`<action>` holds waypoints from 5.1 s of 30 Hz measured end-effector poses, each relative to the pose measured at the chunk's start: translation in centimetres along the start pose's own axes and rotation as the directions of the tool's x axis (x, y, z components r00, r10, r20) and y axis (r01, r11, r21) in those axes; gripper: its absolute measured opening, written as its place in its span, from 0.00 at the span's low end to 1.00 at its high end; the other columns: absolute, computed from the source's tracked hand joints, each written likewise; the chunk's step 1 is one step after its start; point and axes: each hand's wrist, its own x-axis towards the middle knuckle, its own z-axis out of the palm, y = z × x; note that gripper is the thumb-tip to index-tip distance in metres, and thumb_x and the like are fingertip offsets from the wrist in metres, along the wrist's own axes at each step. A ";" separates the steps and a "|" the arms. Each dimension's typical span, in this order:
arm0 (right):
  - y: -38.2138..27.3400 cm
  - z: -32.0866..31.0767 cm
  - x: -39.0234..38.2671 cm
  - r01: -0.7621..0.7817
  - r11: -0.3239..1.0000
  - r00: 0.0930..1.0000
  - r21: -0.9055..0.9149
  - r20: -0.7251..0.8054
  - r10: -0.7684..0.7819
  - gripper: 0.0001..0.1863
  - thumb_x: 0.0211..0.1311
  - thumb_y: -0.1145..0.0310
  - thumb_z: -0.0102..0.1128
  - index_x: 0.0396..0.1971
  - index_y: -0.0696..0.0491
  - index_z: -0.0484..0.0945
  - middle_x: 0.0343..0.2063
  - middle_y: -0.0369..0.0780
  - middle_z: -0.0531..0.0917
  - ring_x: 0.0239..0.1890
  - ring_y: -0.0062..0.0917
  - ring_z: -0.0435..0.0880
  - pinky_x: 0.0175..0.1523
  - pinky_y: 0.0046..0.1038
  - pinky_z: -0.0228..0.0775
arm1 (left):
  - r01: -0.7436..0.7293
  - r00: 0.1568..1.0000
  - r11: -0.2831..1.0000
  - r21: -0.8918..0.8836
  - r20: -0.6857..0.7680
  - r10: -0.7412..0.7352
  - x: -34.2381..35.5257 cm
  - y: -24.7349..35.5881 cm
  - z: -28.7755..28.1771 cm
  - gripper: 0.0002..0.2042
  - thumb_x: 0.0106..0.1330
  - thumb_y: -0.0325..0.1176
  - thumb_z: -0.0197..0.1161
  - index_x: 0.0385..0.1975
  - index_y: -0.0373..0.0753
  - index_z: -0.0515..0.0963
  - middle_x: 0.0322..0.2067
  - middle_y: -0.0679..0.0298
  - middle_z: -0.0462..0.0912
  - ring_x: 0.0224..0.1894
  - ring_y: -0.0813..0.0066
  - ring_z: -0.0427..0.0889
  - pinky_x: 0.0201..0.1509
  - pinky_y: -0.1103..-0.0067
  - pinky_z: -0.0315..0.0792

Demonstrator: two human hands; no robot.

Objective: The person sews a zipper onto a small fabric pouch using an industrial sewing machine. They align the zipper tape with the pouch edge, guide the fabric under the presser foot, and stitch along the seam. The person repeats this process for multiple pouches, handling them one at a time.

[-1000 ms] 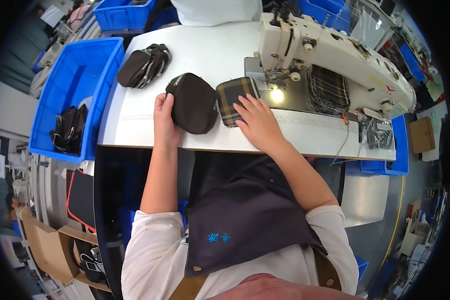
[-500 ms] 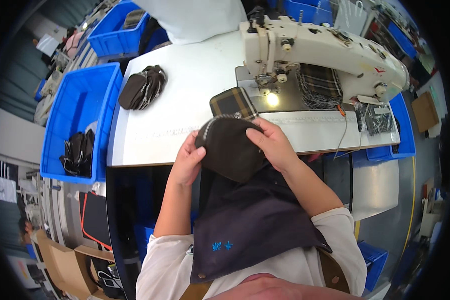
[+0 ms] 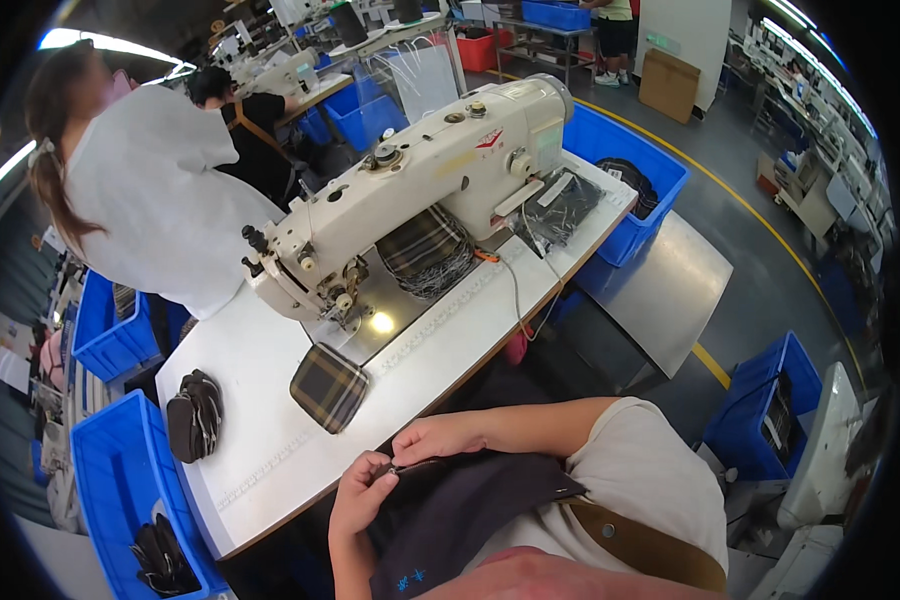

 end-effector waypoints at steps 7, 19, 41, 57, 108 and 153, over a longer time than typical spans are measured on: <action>-1.4 1.9 -0.3 0.112 0.988 0.982 -0.106 -0.141 -0.126 0.14 0.76 0.59 0.61 0.31 0.51 0.79 0.26 0.25 0.75 0.30 0.10 0.67 0.35 0.19 0.60 | -0.003 0.998 1.000 0.031 -0.064 0.005 -0.4 -0.2 0.8 0.07 0.74 0.34 0.64 0.40 0.37 0.77 0.34 0.74 0.78 0.37 0.88 0.71 0.44 0.85 0.66; -2.9 1.0 -1.2 0.441 0.828 0.891 0.346 -0.277 -0.359 0.13 0.76 0.66 0.60 0.27 0.52 0.76 0.22 0.28 0.73 0.23 0.13 0.69 0.32 0.19 0.62 | 0.033 0.988 0.977 -0.210 -0.138 -0.062 -2.4 -1.0 0.9 0.10 0.69 0.38 0.61 0.40 0.39 0.74 0.40 0.66 0.81 0.41 0.79 0.75 0.52 0.79 0.68; -2.6 0.3 -1.8 0.167 0.812 0.986 -0.559 0.074 -0.152 0.18 0.75 0.58 0.60 0.49 0.58 0.83 0.29 0.43 0.85 0.30 0.24 0.79 0.41 0.33 0.73 | -0.147 0.953 0.882 -0.448 -0.304 0.005 -3.7 -2.7 -2.2 0.22 0.77 0.49 0.55 0.53 0.32 0.79 0.51 0.58 0.85 0.54 0.68 0.82 0.63 0.71 0.73; -2.1 0.6 -1.3 0.139 0.565 0.937 -0.813 -0.077 -0.341 0.14 0.71 0.57 0.61 0.39 0.53 0.84 0.30 0.47 0.86 0.35 0.47 0.85 0.41 0.45 0.75 | -0.073 0.987 0.997 -0.005 -0.145 0.072 -0.1 -0.3 -3.9 0.10 0.73 0.37 0.67 0.41 0.35 0.80 0.38 0.69 0.83 0.41 0.83 0.78 0.49 0.81 0.71; -7.1 -10.5 7.4 0.368 -0.537 0.678 -0.759 0.614 -0.404 0.11 0.54 0.66 0.64 0.32 0.57 0.87 0.40 0.50 0.90 0.24 0.21 0.77 0.27 0.24 0.63 | -0.035 0.990 0.624 0.781 -0.056 0.126 18.0 5.9 -11.9 0.08 0.64 0.35 0.70 0.39 0.39 0.86 0.34 0.57 0.88 0.38 0.56 0.86 0.44 0.70 0.77; -7.6 -10.5 6.7 0.262 -0.560 0.697 -0.786 0.555 -0.453 0.13 0.48 0.65 0.63 0.29 0.59 0.86 0.36 0.49 0.89 0.26 0.23 0.75 0.27 0.24 0.61 | 0.117 0.937 0.444 0.888 -0.246 0.246 18.7 4.5 -9.7 0.04 0.63 0.33 0.69 0.33 0.41 0.85 0.26 0.60 0.87 0.29 0.59 0.86 0.35 0.68 0.78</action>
